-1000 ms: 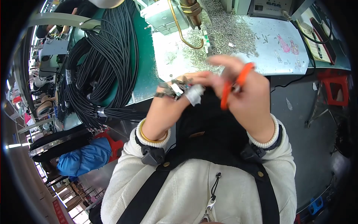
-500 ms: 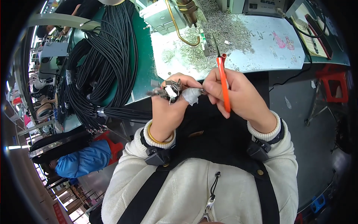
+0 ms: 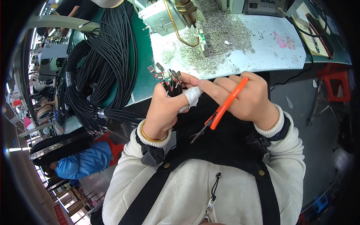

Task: The person trims the ends of wires with shears and places them into a machine to be crimped, repeating this process for several cables. Finally, the person gathers the finished wires into a bundle by hand.

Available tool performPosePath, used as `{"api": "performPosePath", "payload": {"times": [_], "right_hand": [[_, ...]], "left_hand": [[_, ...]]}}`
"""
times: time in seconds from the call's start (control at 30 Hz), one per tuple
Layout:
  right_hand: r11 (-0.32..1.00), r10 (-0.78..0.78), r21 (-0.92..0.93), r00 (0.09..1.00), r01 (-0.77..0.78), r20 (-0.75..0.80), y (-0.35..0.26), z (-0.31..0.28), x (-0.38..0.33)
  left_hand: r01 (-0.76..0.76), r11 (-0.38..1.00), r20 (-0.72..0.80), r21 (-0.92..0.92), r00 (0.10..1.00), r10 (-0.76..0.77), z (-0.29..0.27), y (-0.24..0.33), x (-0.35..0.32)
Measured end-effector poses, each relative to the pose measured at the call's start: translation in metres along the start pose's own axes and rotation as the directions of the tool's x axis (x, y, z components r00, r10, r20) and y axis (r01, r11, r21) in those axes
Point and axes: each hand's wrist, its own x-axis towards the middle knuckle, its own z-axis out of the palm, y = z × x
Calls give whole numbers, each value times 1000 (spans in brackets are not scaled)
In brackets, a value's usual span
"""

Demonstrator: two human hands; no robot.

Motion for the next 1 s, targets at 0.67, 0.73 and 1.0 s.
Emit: {"api": "performPosePath", "payload": {"times": [0.67,0.73,1.0], "right_hand": [[707,563,471,823,-527,75,-28,12,-6],[490,654,664,742,-565,149,-27,17,-8],[138,703,795,624,-591,341,-24,15,-7]], "left_hand": [[-618,570,158,541,741,653,5,-22,2],[-576,677,28,458,770,637,11,-23,3],[-113,993,-59,32,992,115,5,-7,1]]}}
